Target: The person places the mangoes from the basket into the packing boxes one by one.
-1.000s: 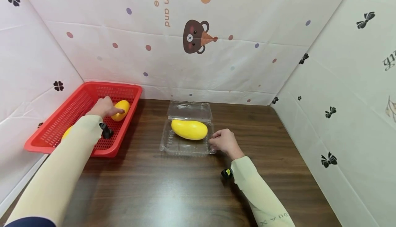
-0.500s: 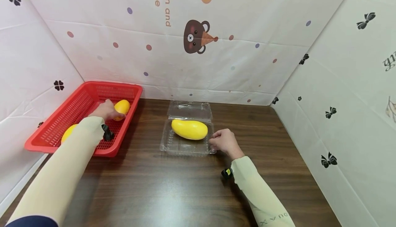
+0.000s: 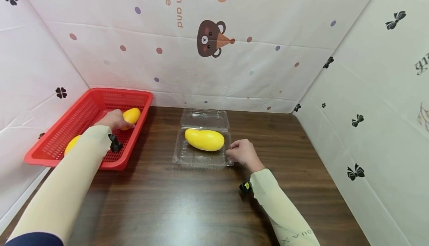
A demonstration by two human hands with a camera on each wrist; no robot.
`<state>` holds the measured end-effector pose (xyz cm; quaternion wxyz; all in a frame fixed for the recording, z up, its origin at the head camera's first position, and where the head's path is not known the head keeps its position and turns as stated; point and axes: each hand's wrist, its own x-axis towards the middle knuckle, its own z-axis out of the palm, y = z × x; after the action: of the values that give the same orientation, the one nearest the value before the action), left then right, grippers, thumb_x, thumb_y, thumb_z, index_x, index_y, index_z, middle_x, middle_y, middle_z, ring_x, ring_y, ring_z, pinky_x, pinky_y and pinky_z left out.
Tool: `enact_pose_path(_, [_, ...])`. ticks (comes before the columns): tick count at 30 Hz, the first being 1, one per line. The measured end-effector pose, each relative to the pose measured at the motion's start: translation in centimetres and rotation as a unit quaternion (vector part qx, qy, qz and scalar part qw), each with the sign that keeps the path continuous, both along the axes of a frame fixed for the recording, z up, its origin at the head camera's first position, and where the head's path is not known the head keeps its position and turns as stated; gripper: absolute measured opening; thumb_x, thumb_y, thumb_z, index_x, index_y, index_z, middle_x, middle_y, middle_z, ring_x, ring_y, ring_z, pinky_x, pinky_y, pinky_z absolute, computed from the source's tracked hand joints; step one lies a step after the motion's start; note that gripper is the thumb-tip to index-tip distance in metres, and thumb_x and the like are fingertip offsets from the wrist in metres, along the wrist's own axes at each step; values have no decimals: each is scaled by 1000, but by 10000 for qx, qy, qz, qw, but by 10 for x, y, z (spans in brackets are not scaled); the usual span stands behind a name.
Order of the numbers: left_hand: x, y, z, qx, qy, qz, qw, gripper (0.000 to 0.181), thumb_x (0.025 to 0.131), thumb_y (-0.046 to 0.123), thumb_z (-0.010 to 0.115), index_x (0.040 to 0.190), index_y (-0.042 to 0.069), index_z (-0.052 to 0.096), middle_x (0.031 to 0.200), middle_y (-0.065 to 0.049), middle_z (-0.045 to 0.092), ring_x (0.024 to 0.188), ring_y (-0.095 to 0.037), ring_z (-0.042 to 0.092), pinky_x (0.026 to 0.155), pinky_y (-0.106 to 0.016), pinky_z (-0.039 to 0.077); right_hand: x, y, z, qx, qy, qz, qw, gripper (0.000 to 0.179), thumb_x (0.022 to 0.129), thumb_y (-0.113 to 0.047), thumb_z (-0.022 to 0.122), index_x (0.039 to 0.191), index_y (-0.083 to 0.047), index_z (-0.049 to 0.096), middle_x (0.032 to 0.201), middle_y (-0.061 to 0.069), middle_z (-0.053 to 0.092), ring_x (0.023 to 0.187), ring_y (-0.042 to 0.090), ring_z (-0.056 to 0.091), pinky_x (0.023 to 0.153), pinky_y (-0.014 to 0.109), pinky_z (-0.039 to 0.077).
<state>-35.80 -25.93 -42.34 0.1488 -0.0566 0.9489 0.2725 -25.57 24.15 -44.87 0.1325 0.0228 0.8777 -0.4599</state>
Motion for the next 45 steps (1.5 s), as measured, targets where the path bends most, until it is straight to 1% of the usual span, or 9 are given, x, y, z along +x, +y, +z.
enact_pose_path(3, [1,-1,1,-129,157,-77,9998,56,87,35,80,115,-7,56,98,-20,58,91,-35,54,79,-41,48,-1,-1,0,-2,-7,22,10000,31,93,-10,74,119,7,69,104,19,76,82,21,76,78,40,64])
enact_pose_path(8, [2,-4,4,-334,473,-322,9978,48,88,30,79,110,-8,60,92,-19,60,87,-34,55,79,-43,47,-2,0,0,26,-18,26,10000,32,93,-11,74,119,6,69,105,19,76,83,21,76,79,40,64])
enact_pose_path(15, [1,-7,10,-154,624,-347,9973,54,88,31,78,121,-9,61,105,-23,64,94,-36,55,83,-45,50,-2,1,0,1,-34,20,10000,32,93,-10,73,120,7,69,105,20,76,84,21,77,79,39,64])
enact_pose_path(22, [4,-8,17,-34,1097,-362,9933,61,87,28,80,132,-8,59,121,-28,63,102,-39,54,91,-53,51,-3,1,-1,-34,-29,-22,10000,31,93,-9,73,119,7,69,102,19,76,83,21,77,78,39,64])
enact_pose_path(27, [10,-8,30,55,1298,-351,9909,70,88,24,79,141,-11,51,134,-32,56,111,-43,52,100,-59,49,-3,0,0,-1,-61,-38,10000,31,93,-9,73,119,8,69,101,19,76,82,22,77,78,39,64])
enact_pose_path(33, [20,-6,49,241,1407,-266,9894,72,90,20,77,148,-8,45,142,-32,51,117,-45,49,105,-62,47,-4,-1,1,20,-61,-49,10000,31,93,-9,73,118,8,69,101,19,76,82,22,78,77,40,64])
enact_pose_path(38, [23,1,60,372,1476,-416,9875,74,90,20,79,151,-2,44,142,-28,51,118,-43,49,107,-62,46,-4,-1,2,29,-82,-41,10000,31,93,-10,73,118,7,70,102,20,76,82,22,78,78,40,64])
enact_pose_path(42, [26,9,66,358,1723,-519,9830,76,89,20,80,153,1,43,144,-26,51,119,-43,48,107,-62,45,-4,0,2,64,-78,-20,9999,30,93,-11,73,118,6,70,102,19,76,83,22,77,79,40,64])
enact_pose_path(45, [30,17,71,403,1991,-637,9771,76,88,21,81,153,4,46,144,-24,53,119,-42,49,107,-61,45,-4,0,2,91,-82,-12,9999,30,93,-11,74,118,6,70,102,19,76,83,23,77,80,40,64])
